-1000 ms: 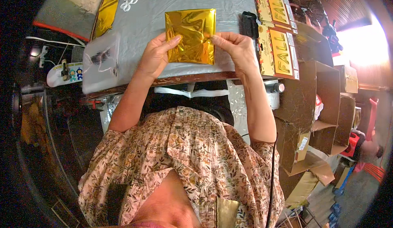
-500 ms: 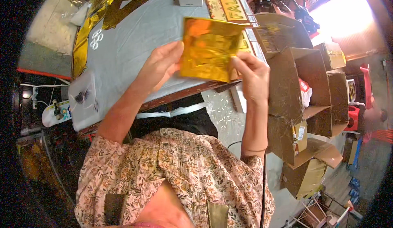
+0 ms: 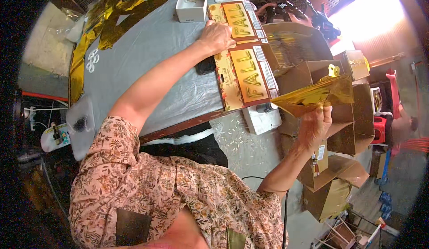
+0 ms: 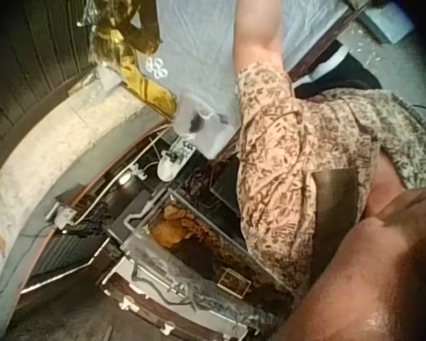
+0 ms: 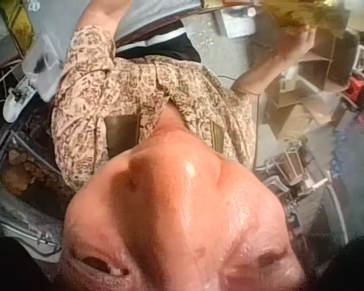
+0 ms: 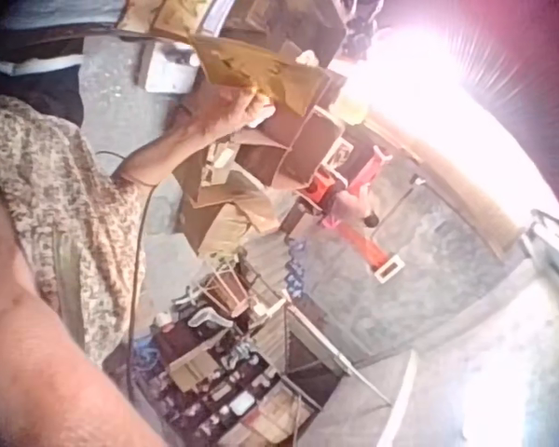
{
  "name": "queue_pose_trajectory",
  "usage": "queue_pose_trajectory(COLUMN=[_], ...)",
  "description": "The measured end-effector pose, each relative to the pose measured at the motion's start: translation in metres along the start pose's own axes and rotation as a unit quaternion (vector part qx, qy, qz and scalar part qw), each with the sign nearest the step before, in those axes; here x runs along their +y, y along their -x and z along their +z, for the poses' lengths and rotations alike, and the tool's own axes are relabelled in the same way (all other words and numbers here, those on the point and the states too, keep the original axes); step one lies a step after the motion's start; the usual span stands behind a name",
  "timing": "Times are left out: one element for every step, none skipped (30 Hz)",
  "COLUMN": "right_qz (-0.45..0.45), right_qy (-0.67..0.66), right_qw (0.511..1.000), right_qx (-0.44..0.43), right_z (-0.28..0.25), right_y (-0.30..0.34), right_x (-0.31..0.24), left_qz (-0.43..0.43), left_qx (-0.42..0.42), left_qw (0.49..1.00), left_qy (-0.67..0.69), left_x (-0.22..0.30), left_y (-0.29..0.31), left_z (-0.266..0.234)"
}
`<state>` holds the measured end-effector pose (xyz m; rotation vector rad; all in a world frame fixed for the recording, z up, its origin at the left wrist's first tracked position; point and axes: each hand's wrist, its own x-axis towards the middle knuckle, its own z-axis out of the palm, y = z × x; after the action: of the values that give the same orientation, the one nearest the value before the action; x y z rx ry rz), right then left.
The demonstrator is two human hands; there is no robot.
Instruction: Folding and placing gold-colored film sheets onto cardboard backings for packaging.
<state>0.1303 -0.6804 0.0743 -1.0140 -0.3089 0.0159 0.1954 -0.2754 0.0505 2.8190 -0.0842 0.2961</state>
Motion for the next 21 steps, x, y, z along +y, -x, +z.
queue_pose_trajectory(right_qz=[0.0, 0.008, 0.016, 0.016, 0.013, 0.008, 0.008, 0.019, 0.028, 0.025, 0.028, 0.031, 0.047, 0.044, 0.045, 0.046, 0.051, 0.051, 0.053, 0.056, 0.006], right_qy=[0.001, -0.008, -0.017, -0.015, -0.008, 0.0, -0.001, -0.017, -0.032, -0.031, -0.014, 0.003, 0.003, 0.003, 0.034, 0.064, 0.088, 0.089, 0.113, 0.136, 0.142], right_qw=[1.0, 1.0, 0.999, 0.999, 0.999, 0.999, 0.999, 1.0, 0.998, 0.998, 0.999, 0.999, 0.998, 0.998, 0.995, 0.987, 0.983, 0.983, 0.977, 0.97, 0.97], right_qx=[0.002, 0.016, 0.029, 0.032, 0.039, 0.047, 0.045, -0.001, -0.045, -0.045, -0.034, -0.022, -0.035, -0.036, -0.085, -0.137, -0.155, -0.153, -0.172, -0.195, -0.195], right_z=[-0.001, -0.003, -0.003, -0.003, 0.004, 0.011, 0.019, 0.033, 0.043, 0.05, 0.056, 0.058, 0.052, 0.058, 0.07, 0.083, 0.096, 0.107, 0.12, 0.138, 0.172], right_y=[0.0, 0.0, 0.001, 0.002, 0.0, -0.002, -0.004, -0.004, -0.004, -0.005, -0.006, -0.007, -0.006, -0.008, -0.008, -0.01, -0.014, -0.016, -0.02, -0.023, -0.022], right_x=[0.001, 0.003, 0.004, 0.004, 0.006, 0.008, 0.008, 0.007, 0.007, 0.01, 0.011, 0.011, 0.012, 0.01, 0.005, 0.001, -0.002, -0.005, -0.006, -0.008, -0.008], left_qz=[-0.006, -0.005, -0.001, 0.004, 0.002, -0.006, -0.012, -0.012, 0.026, 0.063, 0.067, 0.104, 0.139, 0.14, 0.089, 0.033, 0.032, 0.075, 0.111, 0.105, 0.104], left_qx=[-0.011, -0.013, -0.024, -0.034, -0.033, -0.021, -0.007, -0.006, 0.033, 0.074, 0.076, 0.197, 0.314, 0.316, 0.252, 0.186, 0.189, 0.111, 0.035, 0.037, -0.019], left_qw=[1.0, 1.0, 1.0, 0.999, 0.999, 0.998, 0.992, 0.992, 0.997, 0.995, 0.995, 0.975, 0.939, 0.938, 0.963, 0.98, 0.979, 0.984, 0.98, 0.981, 0.962], left_qy=[-0.004, -0.003, 0.002, 0.007, 0.006, 0.065, 0.123, 0.123, 0.068, 0.012, 0.015, 0.003, -0.008, -0.009, 0.029, 0.064, 0.062, 0.113, 0.16, 0.159, 0.252], left_x=[0.002, 0.006, 0.01, 0.014, 0.011, 0.008, 0.005, 0.003, 0.003, 0.003, 0.005, 0.008, 0.009, 0.012, 0.018, 0.019, 0.015, 0.012, 0.006, -0.003, -0.013], left_y=[0.0, 0.0, 0.001, 0.001, 0.001, 0.0, -0.002, -0.004, -0.006, -0.008, -0.01, -0.011, -0.012, -0.006, 0.005, 0.016, 0.025, 0.033, 0.044, 0.056, 0.067], left_z=[-0.004, -0.011, -0.017, -0.022, -0.022, -0.022, -0.023, -0.025, -0.03, -0.035, -0.042, -0.054, -0.067, -0.088, -0.116, -0.145, -0.174, -0.198, -0.216, -0.225, -0.233])
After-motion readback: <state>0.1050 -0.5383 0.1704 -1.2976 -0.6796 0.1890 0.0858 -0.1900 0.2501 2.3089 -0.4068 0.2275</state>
